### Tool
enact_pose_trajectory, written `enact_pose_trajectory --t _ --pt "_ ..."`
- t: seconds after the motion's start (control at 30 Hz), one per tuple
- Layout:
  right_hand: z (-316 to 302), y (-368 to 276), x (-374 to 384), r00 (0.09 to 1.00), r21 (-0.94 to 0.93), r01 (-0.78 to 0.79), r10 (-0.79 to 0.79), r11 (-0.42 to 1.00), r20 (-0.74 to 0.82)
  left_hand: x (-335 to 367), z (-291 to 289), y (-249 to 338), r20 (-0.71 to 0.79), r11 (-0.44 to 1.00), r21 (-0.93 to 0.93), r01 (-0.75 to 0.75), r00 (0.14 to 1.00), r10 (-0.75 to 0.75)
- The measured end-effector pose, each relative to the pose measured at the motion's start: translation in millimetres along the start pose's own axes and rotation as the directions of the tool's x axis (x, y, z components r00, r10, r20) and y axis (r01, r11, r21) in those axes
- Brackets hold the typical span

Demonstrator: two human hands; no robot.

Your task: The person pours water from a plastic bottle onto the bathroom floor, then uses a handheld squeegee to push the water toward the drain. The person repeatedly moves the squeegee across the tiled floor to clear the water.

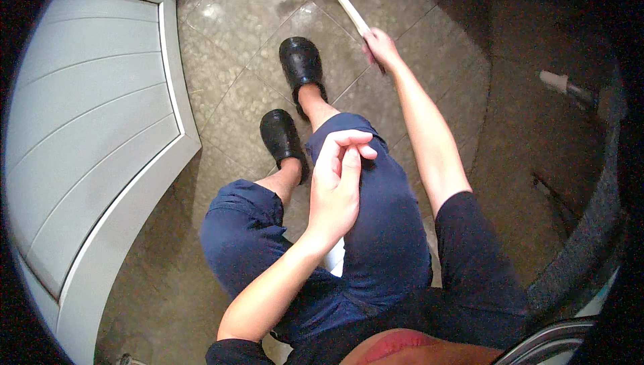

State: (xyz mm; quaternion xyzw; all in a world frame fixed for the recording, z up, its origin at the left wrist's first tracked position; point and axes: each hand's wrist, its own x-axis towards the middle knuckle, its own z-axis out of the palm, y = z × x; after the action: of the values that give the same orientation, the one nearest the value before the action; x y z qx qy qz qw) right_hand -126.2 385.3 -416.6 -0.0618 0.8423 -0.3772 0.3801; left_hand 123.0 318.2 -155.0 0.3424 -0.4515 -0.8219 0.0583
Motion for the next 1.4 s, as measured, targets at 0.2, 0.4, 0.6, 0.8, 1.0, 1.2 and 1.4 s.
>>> enact_pose_trajectory --t 0.2,0.4,0.6,0.8,1.0,1.2,1.4 --pt "41.8 -73.4 78.6 0.95 -0.457 0.244 -0.305 0.855 -0.063 -9.0 -3.9 -7.0 -0.162 0.996 -0.057 0.067 0.984 -0.076" --pt "39.9 31.1 24.0 0.933 -0.551 0.244 -0.347 0.798 -0.089 -6.9 -5.4 -16.3 -0.173 0.996 -0.078 0.031 0.984 -0.044" --pt "9.5 173.3 -165.7 0.977 -0.536 -0.03 -0.089 0.843 -0.195 -7.4 -7.6 -29.0 -0.124 0.998 0.068 0.016 0.992 -0.007" --pt "-17.5 226.5 -274.3 0.968 -0.409 -0.231 0.166 0.883 -0.189 -16.2 -12.5 -24.1 0.062 0.948 0.284 -0.144 0.989 0.132" --pt "-33.1 201.9 -265.9 0.913 -0.096 -0.379 0.356 0.92 -0.198 -89.1 -37.5 40.8 0.13 0.791 0.51 -0.339 0.939 0.318" --pt "-50.4 135.9 -250.3 0.918 0.394 -0.383 0.393 0.836 0.058 -172.8 -99.1 32.6 0.034 0.604 0.724 -0.334 0.891 0.453" --pt "-44.0 182.8 -251.4 0.938 0.095 -0.241 0.257 0.966 -0.234 -182.4 -99.9 1.2 0.032 0.551 0.65 -0.524 0.743 0.669"
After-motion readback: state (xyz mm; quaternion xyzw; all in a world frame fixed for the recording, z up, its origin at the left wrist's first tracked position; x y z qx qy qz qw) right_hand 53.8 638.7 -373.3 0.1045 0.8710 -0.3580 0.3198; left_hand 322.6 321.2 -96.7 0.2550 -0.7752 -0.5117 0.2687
